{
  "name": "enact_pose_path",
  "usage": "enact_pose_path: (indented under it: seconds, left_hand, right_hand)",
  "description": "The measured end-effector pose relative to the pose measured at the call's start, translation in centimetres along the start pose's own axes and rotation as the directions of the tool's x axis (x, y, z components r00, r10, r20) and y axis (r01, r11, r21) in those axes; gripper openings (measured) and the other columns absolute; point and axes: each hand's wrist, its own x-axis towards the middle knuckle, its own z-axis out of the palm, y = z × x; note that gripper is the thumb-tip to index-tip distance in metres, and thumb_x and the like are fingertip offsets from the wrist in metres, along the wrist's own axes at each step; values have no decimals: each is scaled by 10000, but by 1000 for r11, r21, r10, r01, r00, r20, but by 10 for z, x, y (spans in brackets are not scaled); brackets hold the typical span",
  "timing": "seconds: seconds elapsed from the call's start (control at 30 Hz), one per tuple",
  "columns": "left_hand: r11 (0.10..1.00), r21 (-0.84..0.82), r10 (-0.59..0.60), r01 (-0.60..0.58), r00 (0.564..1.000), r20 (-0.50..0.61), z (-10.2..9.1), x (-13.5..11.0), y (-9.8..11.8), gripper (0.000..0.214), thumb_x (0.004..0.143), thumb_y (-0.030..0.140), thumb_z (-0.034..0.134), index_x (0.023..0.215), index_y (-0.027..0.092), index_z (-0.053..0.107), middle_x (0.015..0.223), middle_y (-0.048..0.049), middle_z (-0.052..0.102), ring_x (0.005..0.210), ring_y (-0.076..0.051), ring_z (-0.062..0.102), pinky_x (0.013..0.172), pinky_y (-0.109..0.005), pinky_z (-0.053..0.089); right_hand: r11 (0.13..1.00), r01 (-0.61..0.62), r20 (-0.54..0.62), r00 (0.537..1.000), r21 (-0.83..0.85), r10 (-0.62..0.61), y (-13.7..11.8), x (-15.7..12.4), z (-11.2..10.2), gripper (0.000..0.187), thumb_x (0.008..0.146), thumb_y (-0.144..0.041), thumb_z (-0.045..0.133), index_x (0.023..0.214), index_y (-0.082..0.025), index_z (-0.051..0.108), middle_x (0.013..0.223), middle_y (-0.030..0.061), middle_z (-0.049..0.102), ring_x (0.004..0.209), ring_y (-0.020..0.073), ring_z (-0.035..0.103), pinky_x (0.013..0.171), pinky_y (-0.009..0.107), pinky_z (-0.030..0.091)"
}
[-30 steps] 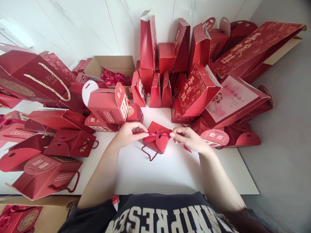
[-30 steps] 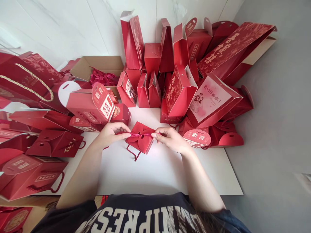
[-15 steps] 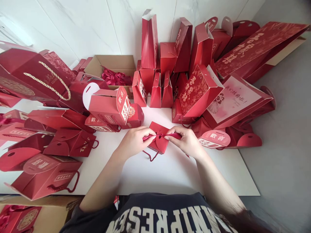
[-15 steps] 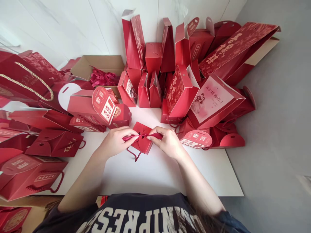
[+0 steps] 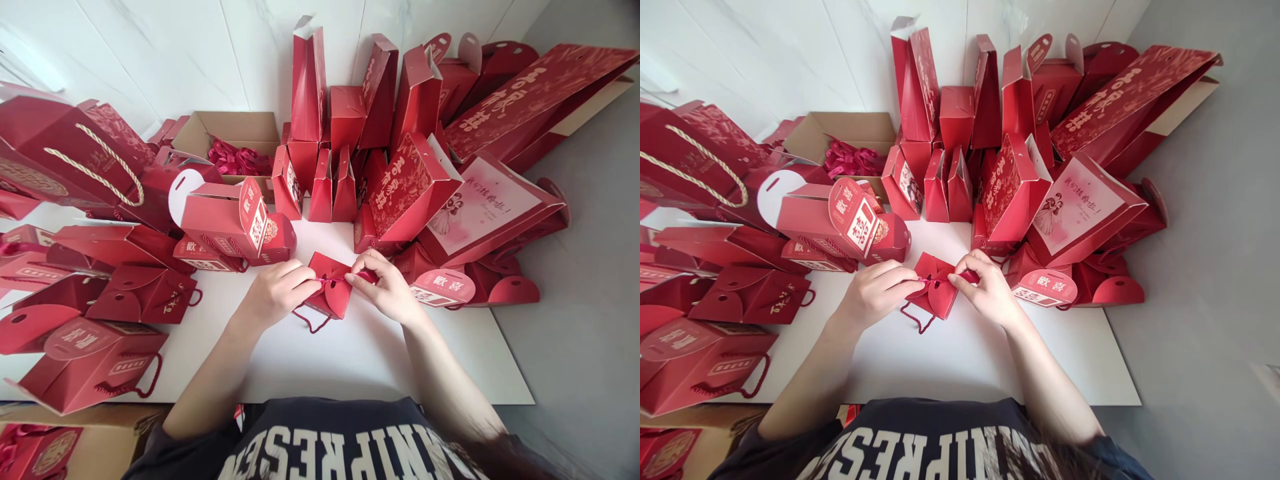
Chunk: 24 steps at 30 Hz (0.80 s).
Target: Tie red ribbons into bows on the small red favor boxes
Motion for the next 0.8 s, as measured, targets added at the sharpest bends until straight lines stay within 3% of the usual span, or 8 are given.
enact_pose_path:
  seconds: [0.1,0.17,0.37,0.57,0.8]
  left_hand:
    - [1000,-26,-11,10,1000,-22,2,-1,-1,119,834,77,644,834,195,658,752,0,658,679,-133,497,581,-259,413]
    - [999,-39,-20,19,999,-34,4,-2,-2,127,833,74,643,820,199,663,713,1,632,657,-130,479,569,-255,405]
    - [998,-69,-10,5,998,-69,6,-1,-6,126,818,67,651,797,192,657,623,6,538,613,-133,411,539,-257,386]
    - [985,-167,-61,43,993,-100,9,-4,-5,176,826,31,608,778,197,640,564,32,471,571,-118,387,521,-251,358]
    - [932,-338,-168,129,982,-89,13,-10,-8,241,810,-5,573,762,217,655,537,60,538,524,-88,429,524,-207,389]
  right_hand:
    - [998,26,-6,1000,57,-25,3,1,2,132,888,-322,624,805,-221,604,1225,86,534,1251,249,483,1020,377,378]
    - [996,13,28,1000,84,-15,4,1,3,144,894,-329,617,803,-220,592,1328,86,513,1315,255,446,1066,399,344]
    - [991,0,91,996,135,-12,4,3,3,206,952,-325,527,778,-220,497,1144,66,652,1053,218,601,930,376,433]
    - [990,50,122,990,129,-66,2,4,4,252,965,-310,508,732,-217,479,1075,58,636,1030,212,589,914,362,431]
    - [982,52,172,981,184,-84,6,5,-1,291,977,-315,491,708,-206,498,1117,66,579,1078,201,567,946,340,417]
